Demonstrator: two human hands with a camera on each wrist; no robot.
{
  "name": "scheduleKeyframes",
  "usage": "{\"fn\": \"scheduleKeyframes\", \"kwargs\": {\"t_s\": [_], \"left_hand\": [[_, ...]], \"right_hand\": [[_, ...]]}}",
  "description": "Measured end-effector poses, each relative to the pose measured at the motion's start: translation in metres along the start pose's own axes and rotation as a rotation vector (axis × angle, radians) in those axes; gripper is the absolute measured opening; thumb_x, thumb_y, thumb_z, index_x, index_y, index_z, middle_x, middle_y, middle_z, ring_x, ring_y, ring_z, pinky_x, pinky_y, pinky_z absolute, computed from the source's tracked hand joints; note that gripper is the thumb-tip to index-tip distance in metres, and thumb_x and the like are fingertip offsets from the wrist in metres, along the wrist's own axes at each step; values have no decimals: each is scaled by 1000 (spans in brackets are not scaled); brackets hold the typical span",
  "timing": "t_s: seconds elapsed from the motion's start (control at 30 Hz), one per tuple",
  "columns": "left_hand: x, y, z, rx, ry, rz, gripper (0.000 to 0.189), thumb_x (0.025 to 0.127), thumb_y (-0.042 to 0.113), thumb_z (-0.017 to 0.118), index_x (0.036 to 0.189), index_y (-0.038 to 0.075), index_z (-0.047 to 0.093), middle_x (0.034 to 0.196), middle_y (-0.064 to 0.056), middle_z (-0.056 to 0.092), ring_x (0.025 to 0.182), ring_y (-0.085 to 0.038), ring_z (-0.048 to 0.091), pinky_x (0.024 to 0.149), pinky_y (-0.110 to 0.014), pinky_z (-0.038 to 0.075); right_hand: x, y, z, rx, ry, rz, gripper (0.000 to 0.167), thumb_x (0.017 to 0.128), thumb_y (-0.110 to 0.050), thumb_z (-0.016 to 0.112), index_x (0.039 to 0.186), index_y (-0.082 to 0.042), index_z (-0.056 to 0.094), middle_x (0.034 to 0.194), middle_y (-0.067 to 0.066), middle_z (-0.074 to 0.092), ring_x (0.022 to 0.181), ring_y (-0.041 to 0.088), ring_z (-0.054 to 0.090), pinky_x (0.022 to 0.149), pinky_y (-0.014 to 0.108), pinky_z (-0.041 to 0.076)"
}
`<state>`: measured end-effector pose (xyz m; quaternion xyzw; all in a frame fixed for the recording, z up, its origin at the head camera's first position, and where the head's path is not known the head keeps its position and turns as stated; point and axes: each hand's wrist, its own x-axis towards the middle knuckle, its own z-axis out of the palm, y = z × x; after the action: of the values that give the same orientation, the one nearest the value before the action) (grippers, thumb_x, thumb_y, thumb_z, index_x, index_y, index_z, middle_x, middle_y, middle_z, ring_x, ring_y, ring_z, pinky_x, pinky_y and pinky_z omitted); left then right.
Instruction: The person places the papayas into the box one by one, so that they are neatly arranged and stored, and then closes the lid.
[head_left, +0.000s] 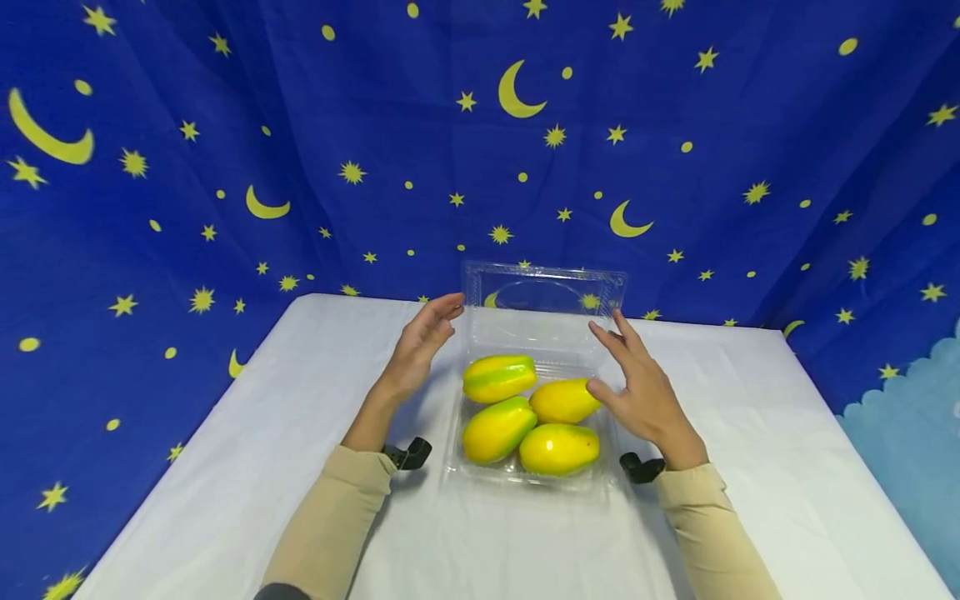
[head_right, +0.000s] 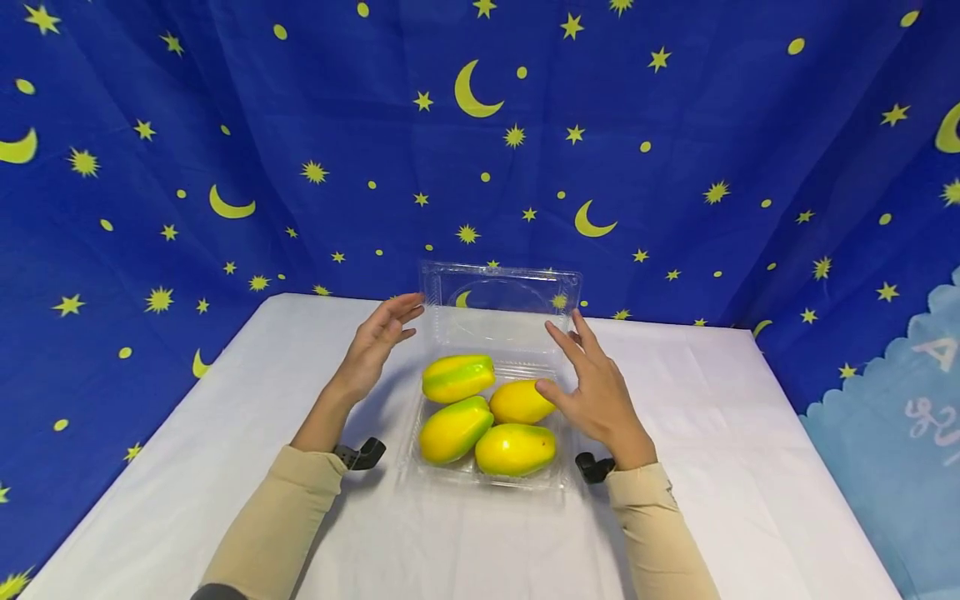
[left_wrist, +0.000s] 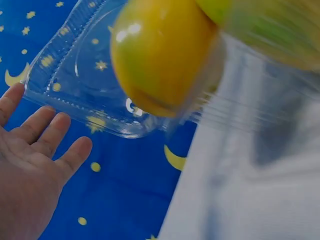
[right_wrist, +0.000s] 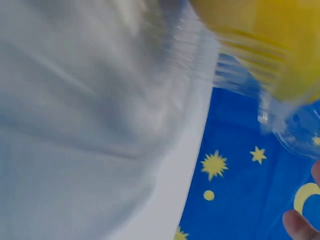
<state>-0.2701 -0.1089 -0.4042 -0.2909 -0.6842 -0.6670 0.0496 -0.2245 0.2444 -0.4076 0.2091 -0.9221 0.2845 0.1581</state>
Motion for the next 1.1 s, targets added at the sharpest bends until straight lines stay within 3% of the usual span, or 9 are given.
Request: {"fn": "scheduleKeyframes", "kwargs": {"t_s": [0.17,0.33,0.6,0.8,1.03,1.1], "left_hand": [[0,9,1,12,-14,52,51,107,31,44,150,2,38,156,-19,39,146,-36,36,118,-65,25],[-2,20,0,81,-17,106,53,107,36,46,149,5,40,154,-16,43,145,-33,39,116,-62,31],[-9,39,-1,320,-25,197,62,101,52,52,150,14,43,150,-9,49,138,-27,47,111,-62,37],[-11,55,1,430,-39,253,63,99,54,53,148,15,46,148,-8,50,134,-24,48,110,-57,38],[-13,69,4,530,-11,246,55,100,48,57,147,20,48,139,-4,56,127,-19,52,101,-50,46],[-14,72,6,551,1,228,52,100,43,59,146,21,49,134,-5,58,124,-19,53,99,-49,47]], "right_hand": [[-4,-2,-11,28,63,-66,81,90,-73,52,157,-33,32,169,10,16,143,44,40,101,75,37],[-8,-9,-22,2,117,-139,90,85,-82,47,158,-31,32,169,7,18,140,45,44,100,72,39],[-10,-22,-37,-189,246,-232,103,80,-91,36,156,-22,38,162,14,35,120,42,59,87,63,50],[-14,-35,-50,-269,303,-230,103,78,-92,40,152,-20,44,149,14,52,119,42,59,87,60,49],[-16,-53,-57,-292,365,-230,90,82,-86,46,144,-21,56,131,13,66,112,37,64,88,59,49],[-17,-58,-57,-292,378,-218,82,84,-78,54,141,-20,59,126,13,69,108,37,66,86,58,50]]}}
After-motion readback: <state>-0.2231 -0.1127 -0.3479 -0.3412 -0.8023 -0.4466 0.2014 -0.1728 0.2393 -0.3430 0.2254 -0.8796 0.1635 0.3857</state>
